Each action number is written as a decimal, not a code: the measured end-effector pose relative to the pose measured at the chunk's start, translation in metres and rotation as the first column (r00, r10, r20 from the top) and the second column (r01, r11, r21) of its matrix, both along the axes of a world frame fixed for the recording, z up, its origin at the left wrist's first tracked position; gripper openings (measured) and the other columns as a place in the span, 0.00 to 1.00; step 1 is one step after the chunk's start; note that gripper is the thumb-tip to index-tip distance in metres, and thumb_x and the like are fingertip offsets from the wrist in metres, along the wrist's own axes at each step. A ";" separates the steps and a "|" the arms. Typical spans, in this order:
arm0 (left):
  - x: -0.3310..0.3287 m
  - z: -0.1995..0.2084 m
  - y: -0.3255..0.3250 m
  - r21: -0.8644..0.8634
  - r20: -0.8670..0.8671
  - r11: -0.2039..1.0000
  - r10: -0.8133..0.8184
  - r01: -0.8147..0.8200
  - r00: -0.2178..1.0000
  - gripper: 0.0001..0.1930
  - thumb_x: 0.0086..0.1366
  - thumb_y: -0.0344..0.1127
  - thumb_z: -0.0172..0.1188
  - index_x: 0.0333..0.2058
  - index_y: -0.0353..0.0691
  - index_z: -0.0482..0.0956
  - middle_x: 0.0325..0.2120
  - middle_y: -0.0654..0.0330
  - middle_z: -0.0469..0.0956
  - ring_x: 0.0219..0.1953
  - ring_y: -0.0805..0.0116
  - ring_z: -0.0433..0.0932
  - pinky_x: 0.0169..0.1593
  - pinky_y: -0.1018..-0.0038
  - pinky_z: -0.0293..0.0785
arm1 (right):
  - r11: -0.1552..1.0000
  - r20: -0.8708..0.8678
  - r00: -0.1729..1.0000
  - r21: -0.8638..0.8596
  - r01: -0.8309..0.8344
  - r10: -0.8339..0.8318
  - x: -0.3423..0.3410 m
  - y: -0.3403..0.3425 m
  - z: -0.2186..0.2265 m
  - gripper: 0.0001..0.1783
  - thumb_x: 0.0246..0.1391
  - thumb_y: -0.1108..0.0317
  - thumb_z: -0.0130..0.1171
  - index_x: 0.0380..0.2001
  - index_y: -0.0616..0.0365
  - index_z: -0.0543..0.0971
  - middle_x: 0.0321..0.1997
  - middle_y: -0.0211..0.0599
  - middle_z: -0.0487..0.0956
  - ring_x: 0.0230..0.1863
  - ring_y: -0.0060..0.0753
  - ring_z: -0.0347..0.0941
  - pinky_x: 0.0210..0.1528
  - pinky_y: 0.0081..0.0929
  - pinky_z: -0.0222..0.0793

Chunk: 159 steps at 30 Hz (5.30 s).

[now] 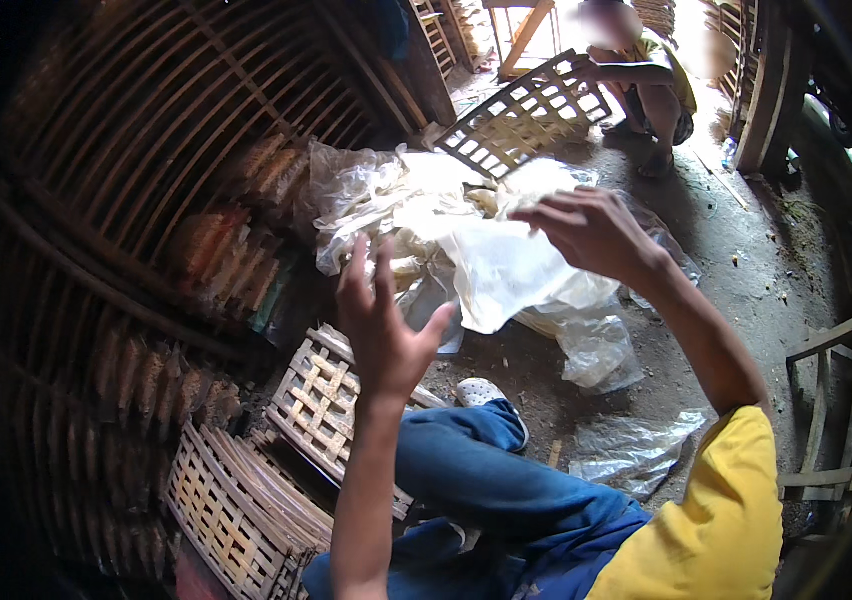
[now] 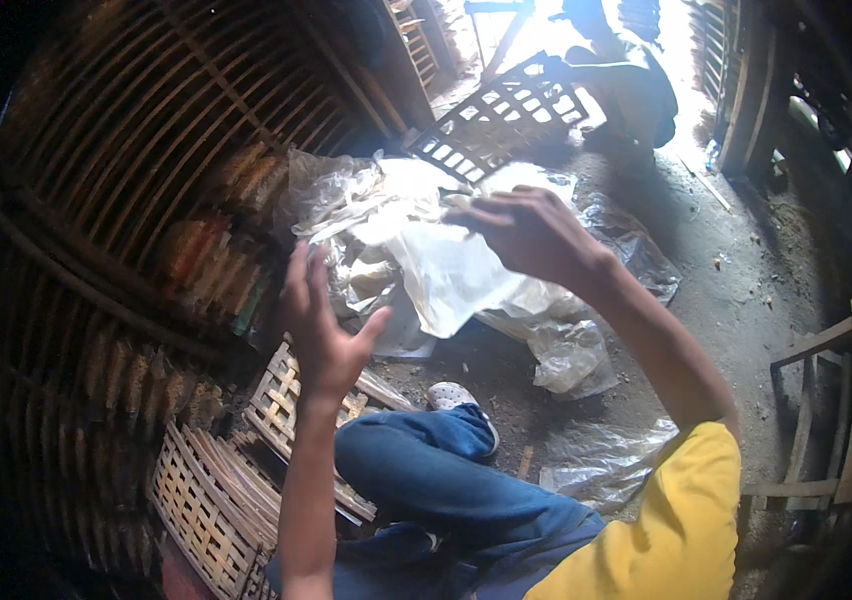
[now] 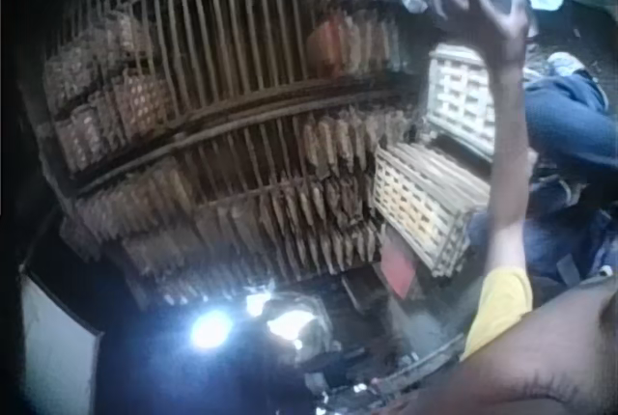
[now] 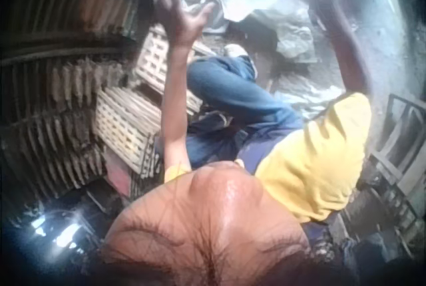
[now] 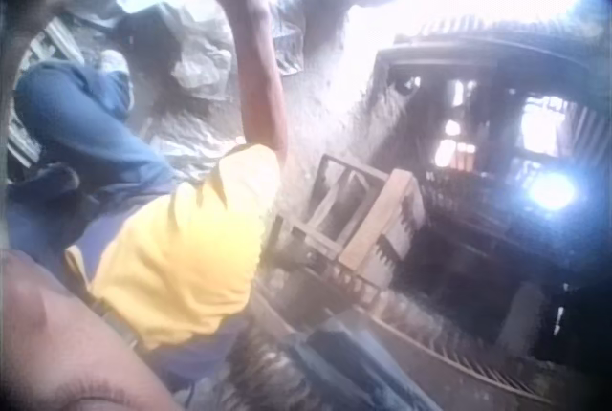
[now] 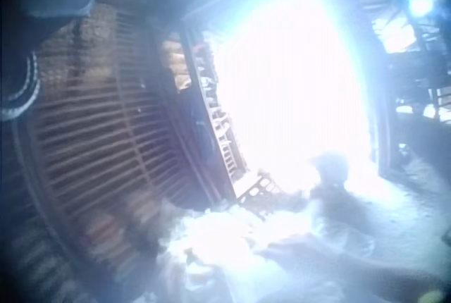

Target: The person assembles a wooden lattice by hand, inserting thin wooden strips into a grid frame. They repeatedly adjust and align the strips, then place the completed lattice onto a stack of similar items.

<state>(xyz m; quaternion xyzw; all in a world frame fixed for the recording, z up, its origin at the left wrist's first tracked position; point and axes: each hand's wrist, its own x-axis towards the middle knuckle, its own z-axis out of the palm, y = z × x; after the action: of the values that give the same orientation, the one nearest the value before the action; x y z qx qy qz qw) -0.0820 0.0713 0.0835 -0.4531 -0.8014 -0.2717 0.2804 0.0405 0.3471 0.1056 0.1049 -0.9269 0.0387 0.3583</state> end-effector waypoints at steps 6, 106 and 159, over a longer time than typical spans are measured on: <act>-0.010 -0.100 0.068 -0.130 0.098 0.989 -0.061 0.074 0.993 0.27 0.52 0.51 0.75 0.50 0.48 0.82 0.65 0.54 0.67 0.70 0.48 0.61 0.72 0.44 0.52 | 0.996 0.102 0.995 -0.088 -0.010 0.019 0.056 0.012 -0.065 0.19 0.50 0.77 0.63 0.46 0.46 0.83 0.33 0.26 0.83 0.33 0.29 0.82 0.36 0.31 0.80; -0.104 0.002 -0.285 0.518 -0.386 0.825 0.460 -0.225 0.800 0.20 0.52 0.22 0.73 0.43 0.53 0.86 0.36 0.64 0.82 0.42 0.67 0.81 0.42 0.74 0.77 | 0.833 -0.566 0.730 -0.131 -0.538 0.382 -0.274 -0.306 -0.023 0.20 0.33 0.74 0.72 0.36 0.51 0.83 0.45 0.32 0.80 0.48 0.40 0.76 0.53 0.38 0.65; 0.068 -0.396 -0.240 -0.649 0.502 0.530 0.837 -0.546 0.217 0.48 0.64 0.67 0.51 0.72 0.36 0.55 0.75 0.49 0.47 0.77 0.48 0.41 0.74 0.42 0.34 | 0.852 0.467 0.745 -0.036 -0.523 0.477 -0.483 -0.424 -0.385 0.46 0.63 0.43 0.54 0.77 0.45 0.48 0.82 0.39 0.43 0.79 0.53 0.46 0.74 0.72 0.38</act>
<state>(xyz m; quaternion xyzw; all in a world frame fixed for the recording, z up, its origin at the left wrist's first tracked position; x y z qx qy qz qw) -0.0141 -0.1685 -0.3121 0.0885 -0.9827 -0.1391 -0.0848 -0.4424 -0.0767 -0.2791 0.3545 -0.9230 0.1118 0.0997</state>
